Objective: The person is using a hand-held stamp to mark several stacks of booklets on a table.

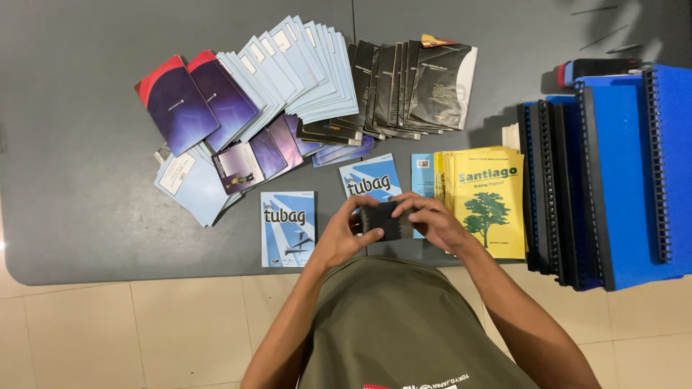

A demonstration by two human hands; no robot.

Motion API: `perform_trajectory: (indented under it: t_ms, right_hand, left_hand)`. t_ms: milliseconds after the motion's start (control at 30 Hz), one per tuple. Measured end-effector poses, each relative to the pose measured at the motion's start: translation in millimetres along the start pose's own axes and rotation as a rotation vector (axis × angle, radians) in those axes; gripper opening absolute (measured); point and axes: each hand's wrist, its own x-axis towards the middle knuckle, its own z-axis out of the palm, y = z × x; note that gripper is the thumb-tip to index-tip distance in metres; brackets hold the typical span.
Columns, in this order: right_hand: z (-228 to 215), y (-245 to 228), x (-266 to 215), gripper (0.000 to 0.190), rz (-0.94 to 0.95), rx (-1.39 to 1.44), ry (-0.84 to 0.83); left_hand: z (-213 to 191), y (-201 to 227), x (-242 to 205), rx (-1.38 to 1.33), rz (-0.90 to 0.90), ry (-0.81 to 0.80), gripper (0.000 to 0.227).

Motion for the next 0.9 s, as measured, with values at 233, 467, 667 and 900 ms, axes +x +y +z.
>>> perform_trajectory:
  t_ms: [233,467,667,900]
  right_hand:
    - [53.7,-21.2,5.0,0.071,0.103,-0.108,0.179]
    - [52.1,-33.5,20.0,0.052,-0.004,-0.96,0.328]
    - [33.7,-9.9,14.6,0.052,-0.206,-1.39,0.247]
    - [49.1,5.0,11.8,0.058,-0.318,-1.552,0.094]
  left_hand:
    - [4.4,-24.4,0.4,-0.123,-0.037,0.045,0.071]
    - [2.7,-44.6,1.9,0.246,-0.027,0.145,0.076]
    - [12.1,-74.9,25.1,0.862,0.034,0.244,0.1]
    - [13.9,-110.6,41.6,1.03,-0.116,0.12,0.119]
